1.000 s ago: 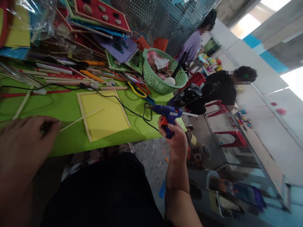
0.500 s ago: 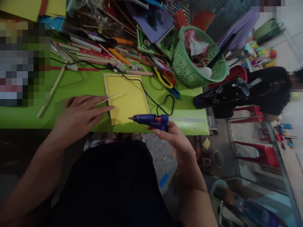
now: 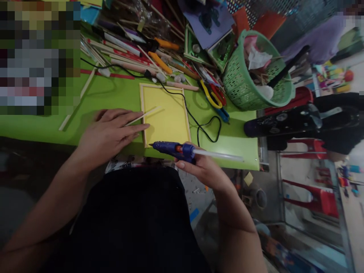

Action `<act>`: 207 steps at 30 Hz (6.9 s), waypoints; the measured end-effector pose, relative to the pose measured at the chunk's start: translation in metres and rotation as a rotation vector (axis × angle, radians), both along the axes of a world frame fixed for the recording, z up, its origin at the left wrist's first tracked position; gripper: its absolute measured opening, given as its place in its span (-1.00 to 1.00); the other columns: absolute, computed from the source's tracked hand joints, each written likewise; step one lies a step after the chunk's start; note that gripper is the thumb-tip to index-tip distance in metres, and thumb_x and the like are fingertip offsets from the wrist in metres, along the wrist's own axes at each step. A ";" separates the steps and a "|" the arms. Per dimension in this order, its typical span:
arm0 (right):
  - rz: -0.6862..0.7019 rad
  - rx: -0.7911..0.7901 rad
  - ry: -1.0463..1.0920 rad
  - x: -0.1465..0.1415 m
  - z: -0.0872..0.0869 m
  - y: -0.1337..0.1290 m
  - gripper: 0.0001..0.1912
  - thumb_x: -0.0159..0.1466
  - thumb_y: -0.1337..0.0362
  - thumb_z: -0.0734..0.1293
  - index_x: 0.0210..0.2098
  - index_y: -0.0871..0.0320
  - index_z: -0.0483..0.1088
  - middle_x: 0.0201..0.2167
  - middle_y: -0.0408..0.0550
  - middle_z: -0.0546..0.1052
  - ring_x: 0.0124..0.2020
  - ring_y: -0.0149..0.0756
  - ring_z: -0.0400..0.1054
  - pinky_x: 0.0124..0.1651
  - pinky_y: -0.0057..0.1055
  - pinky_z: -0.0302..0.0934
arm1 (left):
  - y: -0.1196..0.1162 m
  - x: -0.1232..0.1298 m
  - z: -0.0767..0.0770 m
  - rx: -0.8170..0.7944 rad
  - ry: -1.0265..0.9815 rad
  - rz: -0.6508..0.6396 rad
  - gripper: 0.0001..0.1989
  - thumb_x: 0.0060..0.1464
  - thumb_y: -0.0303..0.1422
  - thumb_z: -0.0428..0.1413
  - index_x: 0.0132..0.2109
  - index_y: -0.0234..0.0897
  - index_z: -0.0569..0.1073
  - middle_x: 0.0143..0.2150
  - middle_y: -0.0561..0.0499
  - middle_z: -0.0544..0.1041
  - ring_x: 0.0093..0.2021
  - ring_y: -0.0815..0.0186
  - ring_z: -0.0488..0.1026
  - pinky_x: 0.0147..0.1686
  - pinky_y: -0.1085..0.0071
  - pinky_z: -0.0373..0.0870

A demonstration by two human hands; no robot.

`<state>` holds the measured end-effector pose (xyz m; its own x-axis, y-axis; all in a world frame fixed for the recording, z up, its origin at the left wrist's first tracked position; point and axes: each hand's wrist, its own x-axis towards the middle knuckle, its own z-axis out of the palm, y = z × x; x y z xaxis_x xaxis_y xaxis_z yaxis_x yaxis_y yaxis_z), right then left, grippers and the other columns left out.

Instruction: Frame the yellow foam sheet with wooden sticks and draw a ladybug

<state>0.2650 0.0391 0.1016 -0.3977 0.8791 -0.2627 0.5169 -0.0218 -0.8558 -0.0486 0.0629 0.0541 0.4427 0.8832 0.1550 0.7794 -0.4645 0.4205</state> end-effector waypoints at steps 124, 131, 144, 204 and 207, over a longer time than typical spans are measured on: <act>-0.057 0.060 -0.309 0.018 0.006 -0.006 -0.57 0.34 -0.14 0.42 -0.06 0.08 0.56 -0.22 -0.01 0.62 -0.17 -0.05 0.51 -0.08 -0.14 0.41 | 0.003 -0.003 -0.011 0.102 0.034 -0.024 -0.60 0.47 -0.36 -0.04 0.29 0.09 0.49 0.44 0.08 0.45 0.38 0.00 0.37 0.26 -0.10 0.34; -0.017 0.101 -0.267 0.015 0.005 -0.007 -0.53 0.34 -0.19 0.41 -0.09 0.09 0.57 -0.21 0.03 0.62 -0.10 -0.01 0.51 -0.07 -0.15 0.42 | 0.003 -0.001 -0.010 0.061 -0.027 0.010 -0.60 0.44 -0.35 0.02 0.26 0.20 0.52 0.42 0.13 0.47 0.39 0.00 0.38 0.32 -0.09 0.28; -0.139 0.056 -0.251 0.032 0.007 -0.014 -0.68 0.36 -0.04 0.42 -0.16 0.08 0.58 -0.40 -0.09 0.52 -0.32 -0.19 0.42 -0.27 -0.27 0.33 | 0.003 -0.002 -0.012 0.087 0.014 -0.005 -0.61 0.49 -0.34 -0.03 0.30 0.09 0.50 0.43 0.10 0.45 0.39 0.02 0.35 0.31 -0.08 0.29; -0.174 0.100 -0.281 0.048 0.008 -0.020 -0.72 0.38 -0.04 0.40 -0.20 0.03 0.57 -0.44 -0.13 0.50 -0.38 -0.20 0.38 -0.32 -0.26 0.35 | 0.005 -0.004 -0.015 0.097 -0.024 -0.003 -0.60 0.44 -0.34 0.00 0.30 0.16 0.48 0.39 0.08 0.50 0.37 -0.01 0.36 0.27 -0.12 0.30; -0.176 0.100 -0.251 0.047 0.006 -0.020 -0.72 0.38 -0.03 0.41 -0.15 0.03 0.59 -0.40 -0.11 0.53 -0.34 -0.19 0.41 -0.28 -0.25 0.38 | 0.006 -0.005 -0.019 0.106 -0.043 -0.003 -0.59 0.43 -0.32 0.04 0.30 0.19 0.49 0.38 0.07 0.51 0.37 -0.03 0.38 0.27 -0.14 0.30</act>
<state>0.3120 0.0193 0.1078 -0.1707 0.9550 -0.2424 0.7075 -0.0524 -0.7047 -0.0532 0.0689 0.0352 0.4364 0.8595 0.2661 0.7600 -0.5105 0.4023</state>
